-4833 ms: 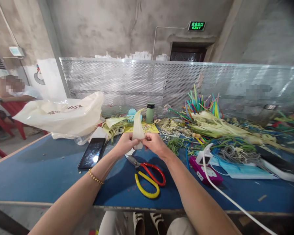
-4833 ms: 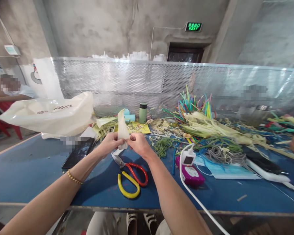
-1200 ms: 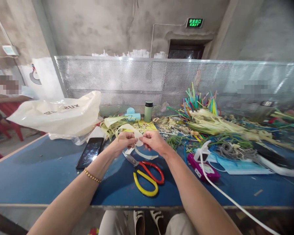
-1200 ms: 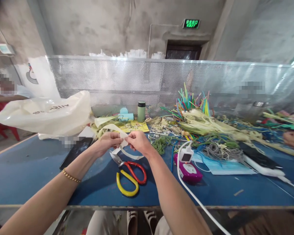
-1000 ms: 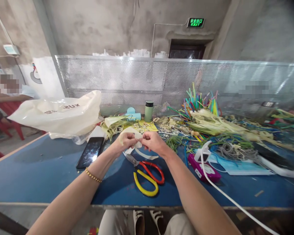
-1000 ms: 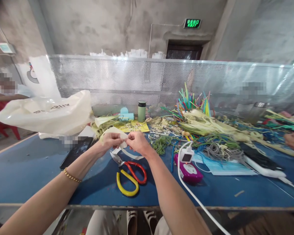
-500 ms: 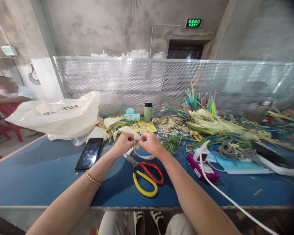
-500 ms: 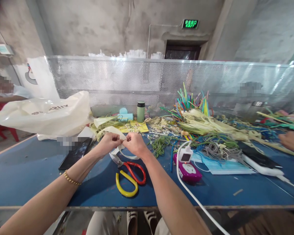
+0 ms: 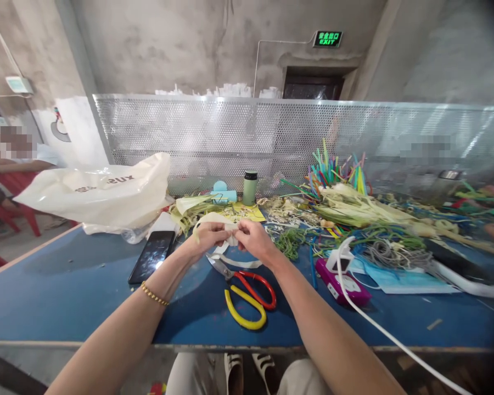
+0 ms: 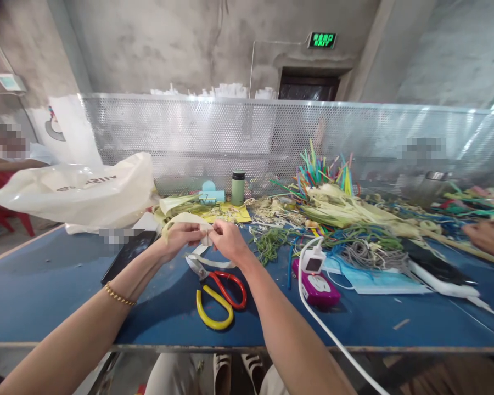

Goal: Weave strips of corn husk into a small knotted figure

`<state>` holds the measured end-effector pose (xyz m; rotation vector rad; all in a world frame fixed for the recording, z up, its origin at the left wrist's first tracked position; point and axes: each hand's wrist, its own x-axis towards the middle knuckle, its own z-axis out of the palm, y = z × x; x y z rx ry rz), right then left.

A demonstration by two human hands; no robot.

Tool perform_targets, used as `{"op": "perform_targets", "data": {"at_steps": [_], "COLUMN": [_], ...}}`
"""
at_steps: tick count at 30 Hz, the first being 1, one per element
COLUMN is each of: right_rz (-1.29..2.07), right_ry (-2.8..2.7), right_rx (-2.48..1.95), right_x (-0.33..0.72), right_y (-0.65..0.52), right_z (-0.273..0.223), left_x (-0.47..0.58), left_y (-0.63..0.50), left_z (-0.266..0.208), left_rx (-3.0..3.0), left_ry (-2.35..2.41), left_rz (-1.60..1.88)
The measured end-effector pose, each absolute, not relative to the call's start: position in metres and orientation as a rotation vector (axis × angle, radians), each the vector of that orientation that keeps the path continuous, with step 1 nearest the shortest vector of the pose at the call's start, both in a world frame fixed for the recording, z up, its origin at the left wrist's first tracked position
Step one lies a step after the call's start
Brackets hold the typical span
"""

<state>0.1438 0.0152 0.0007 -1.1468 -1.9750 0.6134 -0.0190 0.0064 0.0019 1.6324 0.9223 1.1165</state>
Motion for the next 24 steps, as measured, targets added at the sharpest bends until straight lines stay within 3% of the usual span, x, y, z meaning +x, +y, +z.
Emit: {"op": "perform_targets", "data": {"at_steps": [6,11,14,20,24], "right_rz": [0.446,0.709,0.995,1.484,1.709], "right_ry": [-1.823,-1.683,-1.653,-1.63,-1.495], "right_rx": [-1.588,-1.7,-1.59,-1.136,-0.72], "right_x": [0.169,0.195,0.194,0.182,0.173], "right_y": [0.043,0.058,0.054,0.035,0.023], "right_z": [-0.005,-0.01,-0.005,0.009,0.012], "left_x": [-0.046,-0.121,-0.132,-0.056,-0.019], "left_y": [-0.024,-0.032,-0.024,0.001,0.007], "left_z": [0.038,0.06,0.062,0.033,0.006], "left_rx": [1.495,1.363,1.231,1.263,1.253], "left_ry": [0.359,-0.251,-0.11,0.795,0.984], "left_rz": [1.089,1.818,1.921,1.189,1.109]}}
